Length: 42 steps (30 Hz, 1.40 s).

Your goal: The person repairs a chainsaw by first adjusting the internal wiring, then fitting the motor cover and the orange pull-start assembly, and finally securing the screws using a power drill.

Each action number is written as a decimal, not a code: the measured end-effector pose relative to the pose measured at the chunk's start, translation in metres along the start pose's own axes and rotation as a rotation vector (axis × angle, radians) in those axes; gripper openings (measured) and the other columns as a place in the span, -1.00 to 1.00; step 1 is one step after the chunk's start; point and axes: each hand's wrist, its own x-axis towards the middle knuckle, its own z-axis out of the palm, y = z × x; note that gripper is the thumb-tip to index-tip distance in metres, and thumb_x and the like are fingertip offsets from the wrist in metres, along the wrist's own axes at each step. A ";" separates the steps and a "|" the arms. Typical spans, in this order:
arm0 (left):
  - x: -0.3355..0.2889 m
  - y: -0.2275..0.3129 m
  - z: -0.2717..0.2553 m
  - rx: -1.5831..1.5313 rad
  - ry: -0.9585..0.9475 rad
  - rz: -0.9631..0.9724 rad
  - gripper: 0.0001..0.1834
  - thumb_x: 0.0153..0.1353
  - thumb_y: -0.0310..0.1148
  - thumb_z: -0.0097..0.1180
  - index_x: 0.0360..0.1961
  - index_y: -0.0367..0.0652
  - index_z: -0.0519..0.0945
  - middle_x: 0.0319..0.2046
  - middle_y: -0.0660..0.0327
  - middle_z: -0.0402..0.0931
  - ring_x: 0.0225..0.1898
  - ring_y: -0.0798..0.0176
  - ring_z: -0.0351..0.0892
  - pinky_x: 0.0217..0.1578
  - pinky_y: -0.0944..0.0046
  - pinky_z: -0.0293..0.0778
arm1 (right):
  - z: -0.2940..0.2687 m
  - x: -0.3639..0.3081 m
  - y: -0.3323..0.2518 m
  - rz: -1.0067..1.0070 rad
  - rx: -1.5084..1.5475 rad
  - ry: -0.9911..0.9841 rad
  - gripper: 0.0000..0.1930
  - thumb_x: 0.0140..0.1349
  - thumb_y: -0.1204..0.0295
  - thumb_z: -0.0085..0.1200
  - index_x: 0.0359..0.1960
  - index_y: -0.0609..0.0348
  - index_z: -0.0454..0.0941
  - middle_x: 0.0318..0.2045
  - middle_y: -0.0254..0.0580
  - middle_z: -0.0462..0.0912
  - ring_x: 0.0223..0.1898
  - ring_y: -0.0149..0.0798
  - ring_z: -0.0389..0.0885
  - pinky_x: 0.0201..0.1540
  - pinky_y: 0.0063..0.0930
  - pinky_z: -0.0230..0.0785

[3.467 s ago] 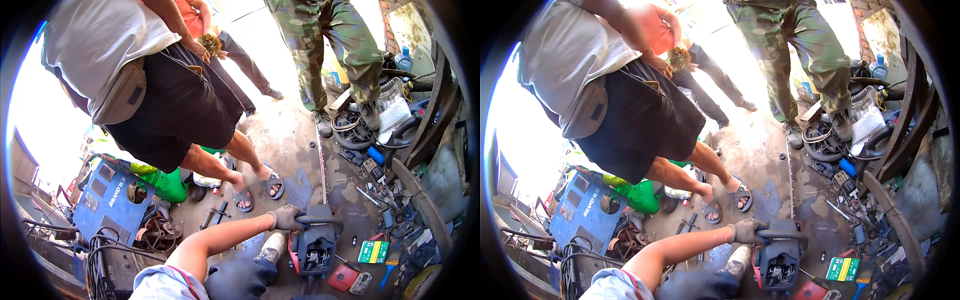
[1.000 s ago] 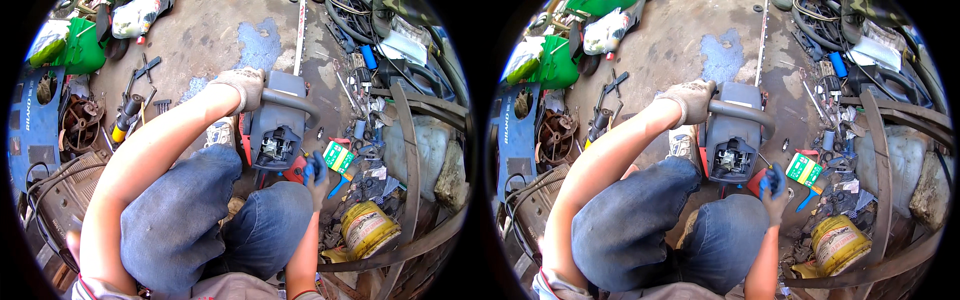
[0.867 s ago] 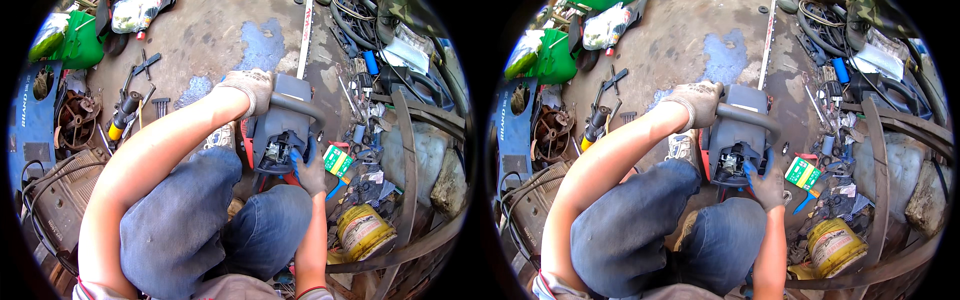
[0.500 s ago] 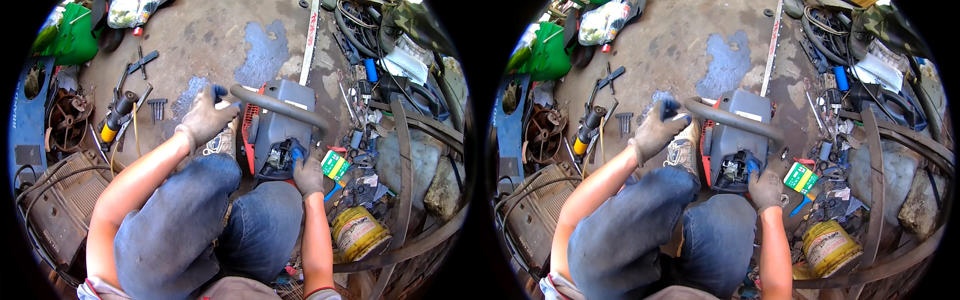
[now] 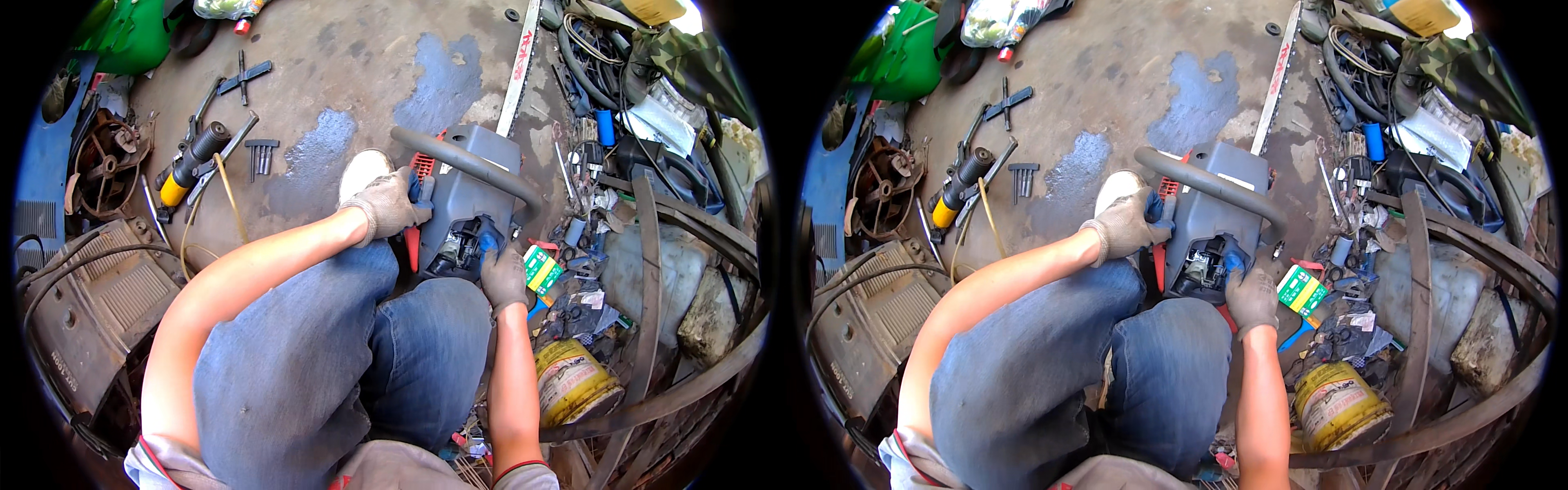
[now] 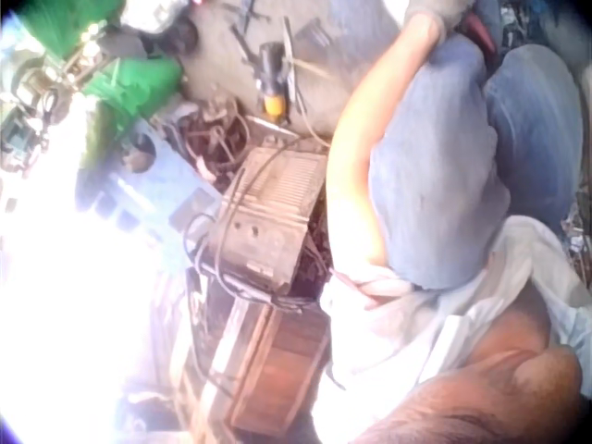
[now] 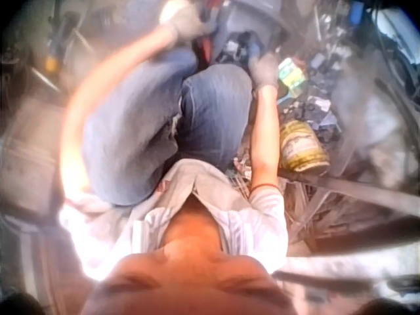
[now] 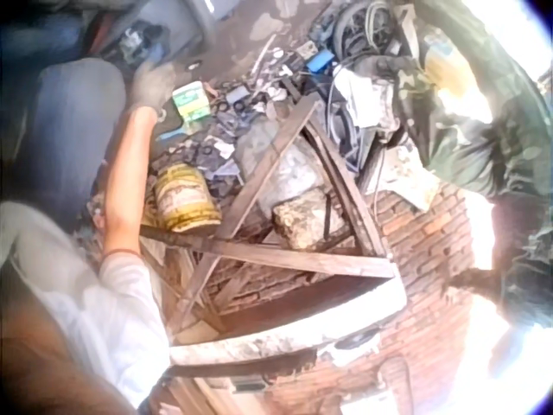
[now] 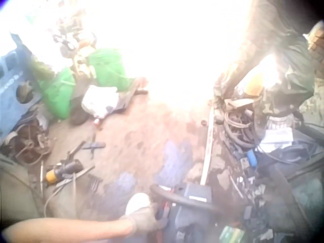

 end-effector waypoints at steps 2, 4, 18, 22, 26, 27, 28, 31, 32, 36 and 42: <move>0.004 -0.008 0.007 -0.016 0.058 0.070 -0.45 0.05 -0.12 0.28 -0.03 -0.28 0.50 -0.29 0.01 0.63 -0.20 0.11 0.64 -0.12 0.16 0.50 | -0.001 0.001 0.002 -0.023 0.002 0.002 -0.49 0.30 0.07 -0.06 -0.24 0.43 0.57 -0.28 0.39 0.61 -0.16 0.29 0.59 -0.04 0.08 0.39; 0.010 -0.006 0.003 -0.226 -0.011 0.077 -0.64 0.04 -0.21 0.34 -0.27 -0.24 0.54 -0.40 0.14 0.62 -0.35 0.25 0.60 -0.28 0.28 0.50 | -0.005 0.002 0.001 -0.034 0.038 -0.014 -0.51 0.31 0.09 -0.09 -0.18 0.40 0.56 -0.24 0.37 0.61 -0.11 0.29 0.58 0.00 0.07 0.38; 0.021 -0.032 -0.008 -0.222 -0.057 0.077 -0.69 0.01 -0.47 0.27 -0.17 -0.25 0.56 -0.42 0.19 0.59 -0.40 0.32 0.60 -0.39 0.30 0.52 | -0.009 0.006 -0.005 -0.003 0.018 -0.052 -0.51 0.32 0.11 -0.10 -0.05 0.37 0.52 -0.16 0.33 0.62 -0.06 0.27 0.58 0.05 0.03 0.36; 0.029 -0.047 -0.007 -0.305 -0.137 0.049 -0.66 0.10 -0.50 0.23 -0.07 -0.26 0.51 -0.31 0.18 0.58 -0.34 0.31 0.62 -0.34 0.30 0.52 | -0.009 0.002 -0.008 -0.009 0.018 -0.056 -0.48 0.32 0.09 -0.13 -0.02 0.38 0.50 -0.15 0.32 0.62 -0.04 0.25 0.58 0.06 0.01 0.37; 0.034 -0.050 -0.017 -0.274 -0.221 0.044 -0.63 0.16 -0.52 0.20 0.01 -0.25 0.46 -0.23 0.19 0.57 -0.26 0.28 0.62 -0.17 0.28 0.56 | -0.012 0.002 -0.014 0.000 0.037 -0.058 -0.52 0.31 0.13 -0.11 -0.02 0.36 0.51 -0.15 0.31 0.62 -0.05 0.24 0.58 0.06 0.01 0.36; 0.039 -0.055 -0.017 -0.289 -0.240 0.082 -0.62 0.16 -0.52 0.20 0.02 -0.24 0.46 -0.22 0.19 0.56 -0.25 0.28 0.62 -0.16 0.28 0.56 | -0.010 0.002 -0.011 0.003 0.030 -0.043 -0.53 0.31 0.14 -0.11 -0.03 0.34 0.51 -0.15 0.30 0.62 -0.05 0.24 0.58 0.05 0.01 0.36; 0.043 -0.061 -0.019 -0.305 -0.257 0.120 -0.62 0.16 -0.52 0.19 0.03 -0.23 0.45 -0.22 0.19 0.56 -0.24 0.27 0.62 -0.16 0.27 0.56 | -0.009 0.002 -0.011 0.004 0.023 -0.028 -0.54 0.30 0.15 -0.10 -0.03 0.33 0.51 -0.15 0.30 0.62 -0.06 0.24 0.58 0.05 0.02 0.36; 0.046 -0.073 -0.017 -0.481 -0.341 0.109 -0.58 0.13 -0.54 0.18 0.04 -0.23 0.43 -0.23 0.20 0.55 -0.20 0.27 0.61 -0.18 0.25 0.58 | -0.011 -0.003 -0.010 0.010 0.062 -0.022 -0.59 0.27 0.21 -0.04 -0.03 0.31 0.51 -0.18 0.31 0.62 -0.09 0.26 0.57 0.05 0.05 0.34; 0.049 -0.078 -0.017 -0.443 -0.353 0.113 -0.53 0.07 -0.51 0.19 0.05 -0.24 0.42 -0.17 0.15 0.55 -0.17 0.27 0.60 -0.19 0.25 0.58 | -0.010 -0.003 -0.009 0.011 0.064 -0.023 -0.61 0.26 0.23 -0.03 -0.03 0.31 0.51 -0.18 0.31 0.62 -0.10 0.27 0.57 0.05 0.06 0.34; 0.033 -0.040 -0.034 0.034 -0.274 0.221 -0.40 0.09 -0.26 0.27 0.13 -0.26 0.38 -0.07 0.00 0.53 -0.15 0.18 0.62 -0.16 0.22 0.56 | -0.013 -0.007 0.004 0.057 0.133 -0.056 -0.61 0.25 0.31 0.00 0.00 0.36 0.48 -0.20 0.35 0.59 -0.12 0.31 0.55 0.00 0.08 0.34; 0.038 -0.009 -0.109 0.520 -0.382 0.412 -0.55 0.23 -0.07 0.17 -0.11 -0.28 0.54 -0.28 0.02 0.61 -0.19 0.17 0.63 -0.23 0.25 0.54 | -0.037 -0.011 -0.026 0.199 0.036 -0.222 -0.55 0.33 0.32 -0.09 0.15 0.40 0.34 -0.07 0.44 0.52 0.01 0.37 0.47 0.10 0.05 0.30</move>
